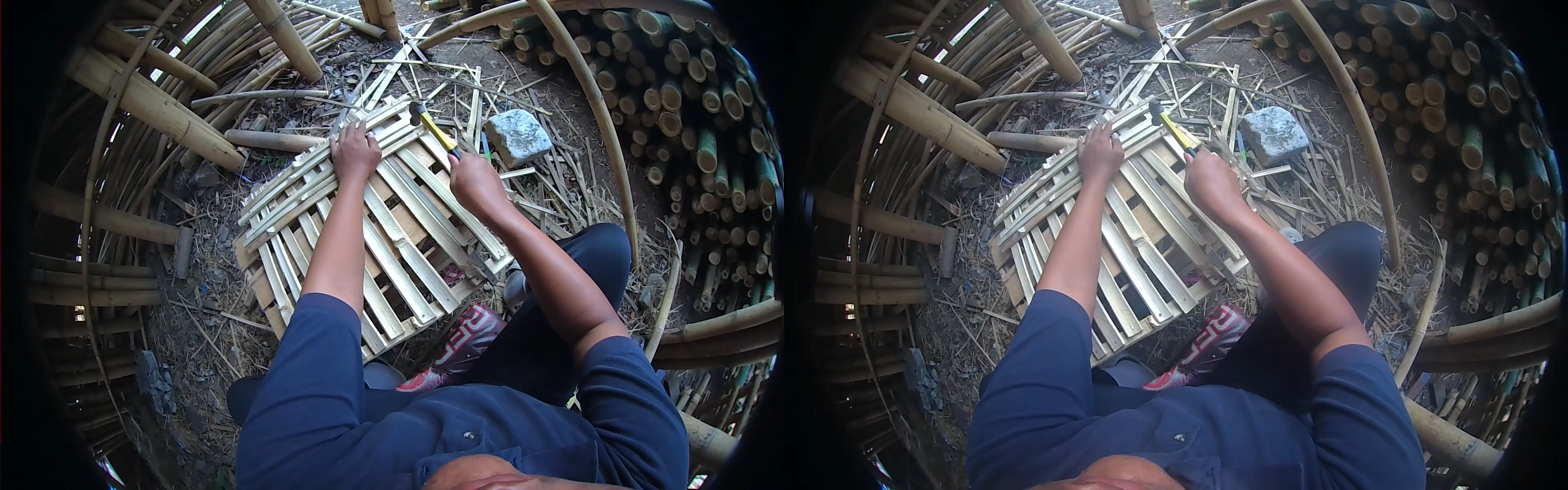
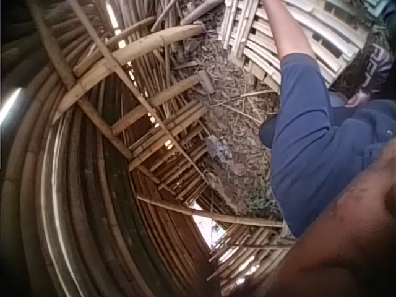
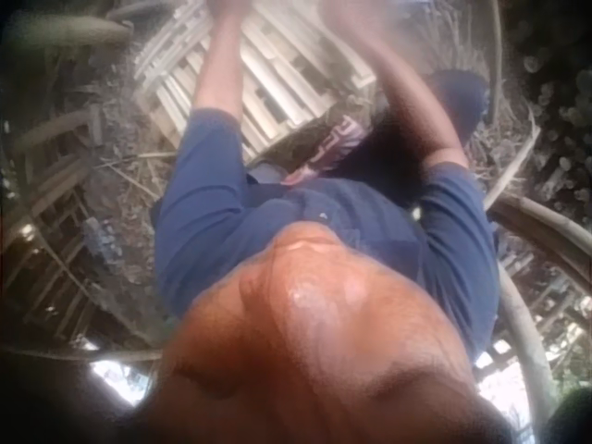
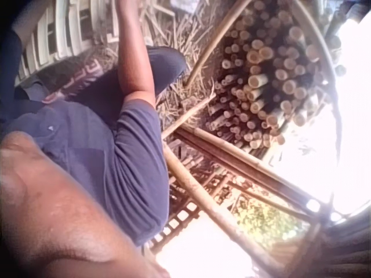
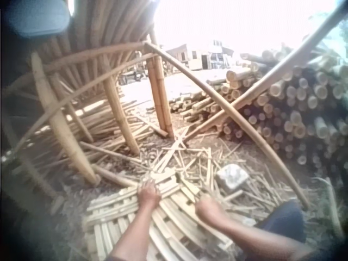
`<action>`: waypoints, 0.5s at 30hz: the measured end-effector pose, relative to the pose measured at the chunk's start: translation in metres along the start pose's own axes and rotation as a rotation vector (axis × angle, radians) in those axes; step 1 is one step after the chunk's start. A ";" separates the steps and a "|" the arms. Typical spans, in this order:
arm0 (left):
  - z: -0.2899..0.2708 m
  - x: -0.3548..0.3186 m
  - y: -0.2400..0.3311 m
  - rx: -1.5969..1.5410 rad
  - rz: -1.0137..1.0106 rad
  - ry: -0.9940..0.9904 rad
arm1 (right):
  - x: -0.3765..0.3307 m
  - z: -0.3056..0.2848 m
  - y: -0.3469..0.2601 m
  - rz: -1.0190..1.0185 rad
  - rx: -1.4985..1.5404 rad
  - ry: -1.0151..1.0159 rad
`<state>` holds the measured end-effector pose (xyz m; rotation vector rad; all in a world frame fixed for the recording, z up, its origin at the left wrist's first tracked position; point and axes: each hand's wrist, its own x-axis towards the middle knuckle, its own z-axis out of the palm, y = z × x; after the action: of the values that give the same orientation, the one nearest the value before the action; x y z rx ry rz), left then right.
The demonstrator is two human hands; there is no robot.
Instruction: The person assembles a bamboo structure by hammering small wooden pegs into pre-drilled holes in the bamboo slats, then turns the object over to continue the process on the other side.
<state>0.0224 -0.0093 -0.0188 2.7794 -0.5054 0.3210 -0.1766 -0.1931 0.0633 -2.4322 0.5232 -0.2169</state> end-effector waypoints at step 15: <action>0.004 0.001 -0.004 -0.024 0.004 0.021 | -0.001 -0.001 0.010 0.062 -0.029 -0.096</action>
<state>0.0256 -0.0069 -0.0231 2.7496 -0.5064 0.3420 -0.1812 -0.2007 0.0580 -2.4368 0.5612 -0.0664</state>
